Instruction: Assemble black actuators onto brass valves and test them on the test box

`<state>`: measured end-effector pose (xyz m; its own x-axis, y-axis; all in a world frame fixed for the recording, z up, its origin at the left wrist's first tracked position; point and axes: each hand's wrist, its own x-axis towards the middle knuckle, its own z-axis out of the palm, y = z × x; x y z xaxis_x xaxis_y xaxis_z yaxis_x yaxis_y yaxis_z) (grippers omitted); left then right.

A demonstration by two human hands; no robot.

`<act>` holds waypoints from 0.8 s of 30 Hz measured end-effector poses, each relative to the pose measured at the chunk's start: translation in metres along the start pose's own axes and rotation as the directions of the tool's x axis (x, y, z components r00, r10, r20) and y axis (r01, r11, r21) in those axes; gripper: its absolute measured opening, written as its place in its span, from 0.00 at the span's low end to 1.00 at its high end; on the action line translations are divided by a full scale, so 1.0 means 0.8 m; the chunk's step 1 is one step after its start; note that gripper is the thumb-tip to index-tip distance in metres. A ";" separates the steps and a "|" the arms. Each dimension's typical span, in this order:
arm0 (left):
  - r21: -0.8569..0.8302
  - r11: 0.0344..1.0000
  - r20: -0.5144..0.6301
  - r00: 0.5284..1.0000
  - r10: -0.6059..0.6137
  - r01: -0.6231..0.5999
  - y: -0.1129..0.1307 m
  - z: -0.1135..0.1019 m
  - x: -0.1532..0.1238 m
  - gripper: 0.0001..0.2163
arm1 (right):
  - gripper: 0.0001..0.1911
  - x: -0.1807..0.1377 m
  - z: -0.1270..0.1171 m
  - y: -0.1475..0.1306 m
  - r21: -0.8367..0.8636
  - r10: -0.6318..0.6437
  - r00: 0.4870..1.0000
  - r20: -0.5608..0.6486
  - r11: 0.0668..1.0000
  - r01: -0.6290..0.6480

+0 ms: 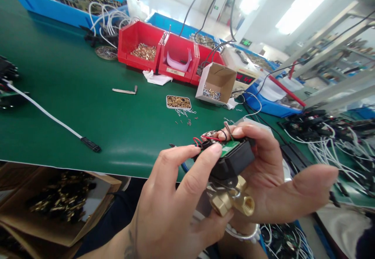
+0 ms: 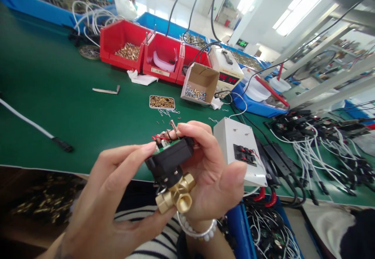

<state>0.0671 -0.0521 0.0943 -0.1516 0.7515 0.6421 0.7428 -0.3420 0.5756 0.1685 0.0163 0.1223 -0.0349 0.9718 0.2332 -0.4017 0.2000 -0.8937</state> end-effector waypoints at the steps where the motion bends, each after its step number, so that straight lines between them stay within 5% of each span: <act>1: -0.003 1.000 0.011 1.000 0.000 0.000 0.000 0.000 0.000 0.26 | 0.23 0.000 0.000 0.000 -0.009 -0.006 1.000 -0.006 1.000 0.006; 8: -0.094 0.994 0.009 0.999 -0.053 0.053 0.002 0.006 0.002 0.24 | 0.22 0.003 0.004 -0.007 -0.056 -0.069 0.997 -0.033 0.996 0.067; 16: -0.094 0.987 -0.077 0.987 -0.139 0.132 0.003 0.024 -0.001 0.26 | 0.30 0.011 0.005 0.013 -0.010 0.194 0.980 0.033 0.981 -0.194; 19: -0.167 0.970 -0.026 0.982 -0.186 0.179 -0.017 0.027 -0.007 0.29 | 0.23 0.023 -0.015 0.031 -0.163 0.057 0.997 0.054 0.985 -0.048; 21: -0.196 0.944 0.035 0.964 -0.265 0.267 -0.039 0.028 -0.013 0.30 | 0.18 0.033 -0.041 0.046 -0.431 -0.042 0.992 0.116 0.898 0.088; 24: -0.197 0.895 0.068 0.917 -0.394 0.399 -0.074 0.033 -0.024 0.31 | 0.27 0.038 -0.086 0.067 -0.810 0.025 0.942 0.334 0.519 0.273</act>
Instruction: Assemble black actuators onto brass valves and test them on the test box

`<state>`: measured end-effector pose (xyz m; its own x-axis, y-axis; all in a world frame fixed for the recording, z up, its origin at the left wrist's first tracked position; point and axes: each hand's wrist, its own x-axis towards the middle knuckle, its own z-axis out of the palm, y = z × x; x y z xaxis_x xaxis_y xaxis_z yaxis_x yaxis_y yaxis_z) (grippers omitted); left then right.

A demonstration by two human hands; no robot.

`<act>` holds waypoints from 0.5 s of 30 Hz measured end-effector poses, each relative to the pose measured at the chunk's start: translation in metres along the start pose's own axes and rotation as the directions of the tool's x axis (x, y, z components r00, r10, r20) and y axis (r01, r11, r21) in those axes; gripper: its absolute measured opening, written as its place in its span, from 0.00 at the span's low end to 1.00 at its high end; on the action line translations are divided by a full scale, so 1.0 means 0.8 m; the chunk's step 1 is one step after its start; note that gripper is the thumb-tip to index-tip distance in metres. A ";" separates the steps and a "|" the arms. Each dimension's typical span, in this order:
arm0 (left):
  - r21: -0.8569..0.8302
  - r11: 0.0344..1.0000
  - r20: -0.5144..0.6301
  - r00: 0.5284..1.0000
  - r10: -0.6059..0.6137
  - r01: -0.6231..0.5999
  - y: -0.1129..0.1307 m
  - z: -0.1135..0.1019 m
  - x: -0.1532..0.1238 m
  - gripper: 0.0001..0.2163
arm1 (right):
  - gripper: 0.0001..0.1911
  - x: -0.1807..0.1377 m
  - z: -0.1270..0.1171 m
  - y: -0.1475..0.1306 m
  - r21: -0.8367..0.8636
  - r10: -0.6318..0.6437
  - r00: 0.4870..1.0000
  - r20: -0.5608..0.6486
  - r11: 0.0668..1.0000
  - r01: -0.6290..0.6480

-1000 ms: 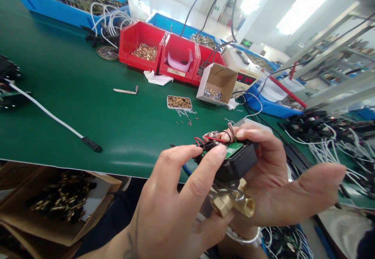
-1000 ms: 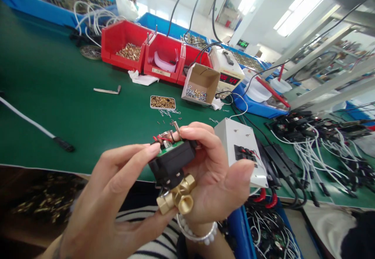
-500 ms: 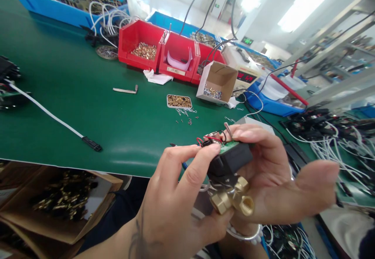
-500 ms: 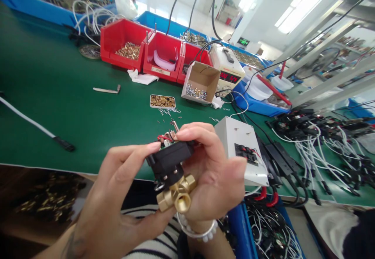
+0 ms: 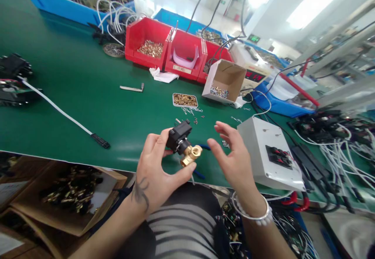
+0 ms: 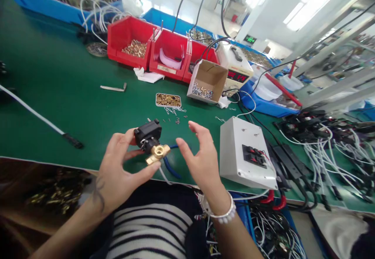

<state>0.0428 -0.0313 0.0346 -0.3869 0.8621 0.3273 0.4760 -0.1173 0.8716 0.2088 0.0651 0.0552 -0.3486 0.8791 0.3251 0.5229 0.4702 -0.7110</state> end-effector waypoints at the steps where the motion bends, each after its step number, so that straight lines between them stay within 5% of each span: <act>1: -0.002 1.000 -0.012 1.000 -0.018 0.018 -0.011 0.001 0.001 0.30 | 0.32 -0.006 0.000 0.013 -0.155 -0.024 0.994 0.111 0.987 0.041; 5: 0.024 0.999 -0.028 0.999 -0.023 0.024 -0.034 0.008 0.000 0.30 | 0.47 -0.027 0.006 0.039 -0.485 0.016 0.883 0.468 0.840 0.242; 9: 0.072 0.997 -0.024 1.000 0.013 -0.012 -0.036 0.012 -0.002 0.32 | 0.52 -0.027 0.006 0.026 -0.547 -0.044 0.805 0.592 0.711 0.441; 12: 0.104 0.994 -0.026 0.999 0.032 -0.029 -0.036 0.011 -0.003 0.33 | 0.49 -0.019 -0.001 0.009 -0.533 -0.083 0.745 0.662 0.647 0.546; 15: 0.122 0.991 -0.028 0.998 0.050 -0.047 -0.039 0.008 -0.004 0.33 | 0.36 -0.019 -0.007 0.003 -0.538 -0.061 0.693 0.719 0.582 0.609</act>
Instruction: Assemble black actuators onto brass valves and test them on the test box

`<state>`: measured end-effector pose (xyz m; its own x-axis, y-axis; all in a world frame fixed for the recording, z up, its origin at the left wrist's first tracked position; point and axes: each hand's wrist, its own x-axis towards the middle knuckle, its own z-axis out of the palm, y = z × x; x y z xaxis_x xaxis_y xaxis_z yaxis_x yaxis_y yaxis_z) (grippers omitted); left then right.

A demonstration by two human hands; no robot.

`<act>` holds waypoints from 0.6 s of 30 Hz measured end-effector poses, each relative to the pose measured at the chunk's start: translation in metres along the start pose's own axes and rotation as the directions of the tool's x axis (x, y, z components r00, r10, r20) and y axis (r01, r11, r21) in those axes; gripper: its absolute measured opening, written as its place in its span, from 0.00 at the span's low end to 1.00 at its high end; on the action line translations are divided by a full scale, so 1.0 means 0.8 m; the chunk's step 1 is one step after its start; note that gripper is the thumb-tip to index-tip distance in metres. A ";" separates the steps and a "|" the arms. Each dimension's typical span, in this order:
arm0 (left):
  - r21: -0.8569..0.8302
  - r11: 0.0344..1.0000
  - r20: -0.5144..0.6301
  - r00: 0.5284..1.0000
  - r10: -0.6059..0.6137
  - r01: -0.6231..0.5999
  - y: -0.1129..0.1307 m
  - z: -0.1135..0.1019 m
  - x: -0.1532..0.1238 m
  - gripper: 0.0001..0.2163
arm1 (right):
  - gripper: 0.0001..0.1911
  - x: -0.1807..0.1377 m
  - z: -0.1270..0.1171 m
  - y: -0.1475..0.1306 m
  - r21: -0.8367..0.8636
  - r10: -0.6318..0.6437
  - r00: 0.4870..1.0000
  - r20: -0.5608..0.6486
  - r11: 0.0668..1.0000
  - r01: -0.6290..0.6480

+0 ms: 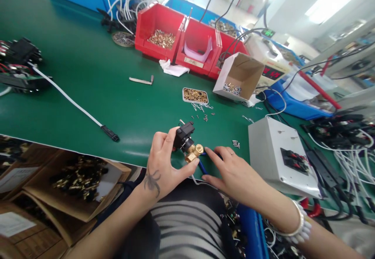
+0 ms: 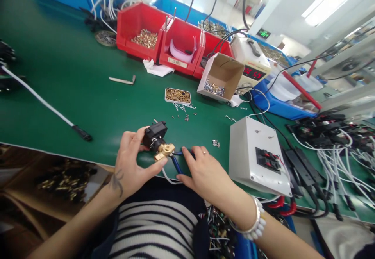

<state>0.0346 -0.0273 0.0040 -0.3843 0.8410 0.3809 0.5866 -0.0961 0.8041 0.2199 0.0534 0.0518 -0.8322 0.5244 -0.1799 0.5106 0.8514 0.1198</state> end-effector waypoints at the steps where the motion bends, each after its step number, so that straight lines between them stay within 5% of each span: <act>1: 0.003 1.000 0.000 1.000 0.006 -0.006 -0.001 0.000 0.000 0.32 | 0.30 -0.003 0.001 0.002 -0.034 0.009 1.000 0.020 0.999 -0.008; 4: 0.017 0.999 0.003 1.000 0.028 -0.028 -0.004 0.004 0.000 0.32 | 0.18 -0.016 0.004 0.020 -0.052 0.100 0.992 0.079 0.994 -0.096; 6: 0.029 0.998 0.008 0.998 0.059 -0.059 -0.004 0.008 0.003 0.32 | 0.10 -0.024 -0.008 0.038 0.091 0.153 0.984 0.087 0.983 -0.161; 9: 0.022 0.993 0.013 0.993 0.117 -0.118 -0.004 0.015 0.008 0.33 | 0.05 -0.029 -0.054 0.056 0.417 0.317 0.939 -0.134 0.877 -0.237; 10: 0.018 0.991 0.015 0.991 0.133 -0.134 -0.004 0.017 0.009 0.33 | 0.06 -0.028 -0.071 0.056 0.508 0.413 0.870 -0.270 0.828 -0.235; 12: 0.011 0.988 0.025 0.987 0.157 -0.157 -0.003 0.020 0.011 0.32 | 0.05 -0.022 -0.096 0.048 0.644 0.570 0.640 -0.515 0.750 -0.150; 13: 0.011 0.986 0.031 0.985 0.167 -0.168 -0.002 0.021 0.011 0.31 | 0.02 -0.018 -0.102 0.043 0.654 0.578 0.560 -0.594 0.752 -0.083; 14: 0.013 0.984 0.034 0.984 0.177 -0.177 -0.002 0.022 0.011 0.30 | 0.02 -0.014 -0.103 0.038 0.620 0.538 0.536 -0.651 0.784 -0.035; 15: 0.017 0.982 0.036 0.982 0.185 -0.186 -0.001 0.022 0.011 0.30 | 0.03 -0.010 -0.100 0.034 0.567 0.461 0.579 -0.673 0.824 0.003; 18: 0.026 0.981 0.046 0.981 0.190 -0.191 -0.001 0.023 0.012 0.30 | 0.10 -0.004 -0.087 0.036 0.373 0.128 0.874 -0.468 0.926 0.064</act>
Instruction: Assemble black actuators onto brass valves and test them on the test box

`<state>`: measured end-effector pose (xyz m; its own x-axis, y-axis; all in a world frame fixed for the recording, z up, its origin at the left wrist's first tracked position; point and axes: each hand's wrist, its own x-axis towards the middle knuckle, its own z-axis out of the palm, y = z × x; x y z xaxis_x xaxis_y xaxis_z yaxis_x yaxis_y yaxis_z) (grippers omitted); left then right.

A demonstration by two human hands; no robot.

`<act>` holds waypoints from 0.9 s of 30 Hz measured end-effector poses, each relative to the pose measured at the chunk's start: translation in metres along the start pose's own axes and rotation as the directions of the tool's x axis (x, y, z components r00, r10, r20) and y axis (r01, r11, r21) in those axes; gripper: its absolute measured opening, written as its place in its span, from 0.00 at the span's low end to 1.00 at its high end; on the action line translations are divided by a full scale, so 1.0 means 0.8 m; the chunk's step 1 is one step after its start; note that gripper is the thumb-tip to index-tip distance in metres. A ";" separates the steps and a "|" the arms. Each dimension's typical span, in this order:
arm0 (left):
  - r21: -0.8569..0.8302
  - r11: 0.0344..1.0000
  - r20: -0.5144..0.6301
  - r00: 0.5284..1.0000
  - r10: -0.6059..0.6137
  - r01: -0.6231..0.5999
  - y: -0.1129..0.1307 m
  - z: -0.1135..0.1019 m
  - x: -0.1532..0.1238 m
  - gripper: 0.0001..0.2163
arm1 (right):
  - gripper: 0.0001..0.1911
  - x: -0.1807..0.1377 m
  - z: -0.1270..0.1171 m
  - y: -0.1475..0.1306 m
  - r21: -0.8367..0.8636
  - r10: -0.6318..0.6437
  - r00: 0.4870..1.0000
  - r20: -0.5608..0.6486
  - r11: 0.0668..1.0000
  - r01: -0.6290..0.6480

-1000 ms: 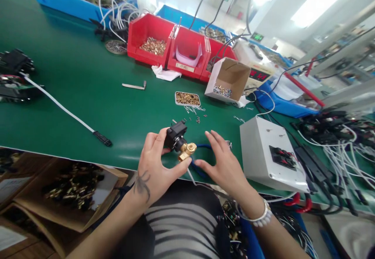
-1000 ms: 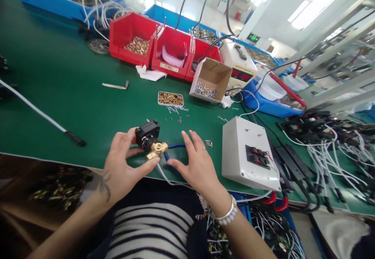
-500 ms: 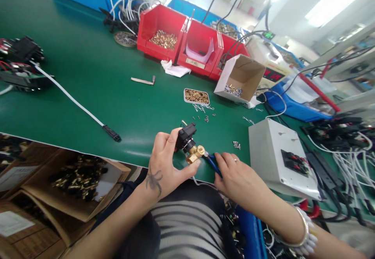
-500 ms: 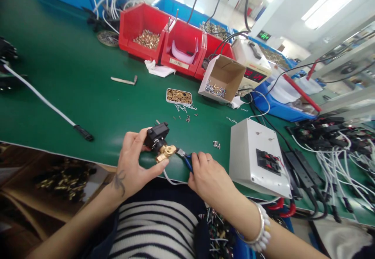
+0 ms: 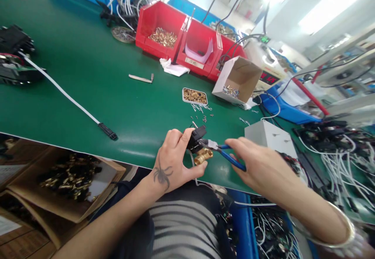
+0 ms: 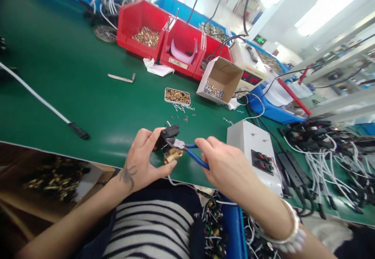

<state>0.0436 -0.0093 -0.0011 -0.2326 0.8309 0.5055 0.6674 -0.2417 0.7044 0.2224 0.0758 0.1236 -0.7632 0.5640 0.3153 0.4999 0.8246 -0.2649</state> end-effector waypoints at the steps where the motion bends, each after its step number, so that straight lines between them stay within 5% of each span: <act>1: -0.002 1.000 0.004 1.000 -0.001 0.001 0.000 0.000 0.000 0.30 | 0.11 -0.001 0.000 0.004 -0.025 -0.019 0.995 0.102 0.999 0.022; 2: -0.006 1.000 0.009 1.000 -0.001 0.001 0.000 0.000 0.001 0.30 | 0.11 -0.002 -0.002 0.006 -0.054 -0.002 0.994 0.105 0.999 0.008; 4: -0.014 1.000 0.011 1.000 0.004 -0.004 -0.001 -0.001 0.002 0.30 | 0.09 -0.004 -0.007 0.009 -0.103 0.109 0.987 -0.119 0.987 -0.121; 6: -0.019 1.000 0.006 1.000 0.012 -0.012 -0.001 -0.001 0.003 0.29 | 0.08 -0.004 -0.009 0.009 -0.060 0.166 0.874 -0.457 0.974 -0.217; 7: -0.020 1.000 0.007 1.000 0.011 -0.011 -0.001 -0.001 0.003 0.29 | 0.09 -0.003 -0.006 0.009 -0.053 0.146 0.844 -0.515 0.978 -0.202; 9: -0.016 1.000 0.010 1.000 0.014 -0.014 -0.002 -0.001 0.003 0.29 | 0.12 -0.003 0.001 0.009 -0.075 0.046 0.922 -0.383 0.994 -0.081; 10: -0.011 1.000 0.011 1.000 0.016 -0.016 -0.002 -0.001 0.003 0.29 | 0.12 -0.002 0.004 0.010 -0.089 -0.014 0.975 -0.221 0.996 -0.006; 12: -0.004 1.000 0.012 1.000 0.014 -0.014 -0.002 -0.001 0.004 0.28 | 0.11 -0.001 0.006 0.009 -0.098 -0.033 0.998 0.052 0.994 0.038; 13: -0.006 1.000 0.017 1.000 0.011 -0.011 -0.002 -0.001 0.004 0.28 | 0.10 0.000 0.005 0.008 -0.101 -0.010 0.999 0.034 0.995 0.013; 15: -0.017 1.000 0.026 1.000 0.009 -0.008 -0.002 -0.001 0.006 0.28 | 0.08 0.000 0.002 0.007 -0.077 0.092 0.971 -0.221 0.991 -0.111; 17: -0.023 1.000 0.031 0.999 0.014 -0.014 -0.002 -0.002 0.007 0.28 | 0.09 0.001 0.001 0.008 -0.008 0.137 0.865 -0.482 0.987 -0.161; 19: -0.013 1.000 0.030 0.999 0.018 -0.018 -0.002 -0.002 0.007 0.28 | 0.11 0.002 0.002 0.010 0.007 0.085 0.898 -0.431 0.996 -0.091; 21: -0.003 1.000 0.031 0.999 0.016 -0.016 -0.002 -0.002 0.007 0.28 | 0.10 0.004 0.003 0.012 -0.027 -0.010 0.993 -0.121 1.000 0.007; 23: -0.003 1.000 0.039 0.999 0.007 -0.007 -0.002 -0.001 0.007 0.28 | 0.08 0.005 0.001 0.011 -0.067 -0.010 0.999 0.046 0.998 0.013; 25: -0.018 1.000 0.054 0.999 -0.004 0.005 -0.002 -0.001 0.006 0.28 | 0.07 0.004 -0.001 0.011 -0.091 0.083 0.979 -0.186 0.991 -0.101; 27: -0.029 1.000 0.065 0.998 -0.009 0.011 -0.002 -0.002 0.006 0.28 | 0.09 0.002 0.000 0.011 -0.057 0.134 0.897 -0.422 0.983 -0.174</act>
<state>0.0402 -0.0056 0.0009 -0.1919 0.8642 0.4652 0.6437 -0.2469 0.7244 0.2254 0.0844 0.1218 -0.4444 0.6352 0.6317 0.6474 0.7151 -0.2636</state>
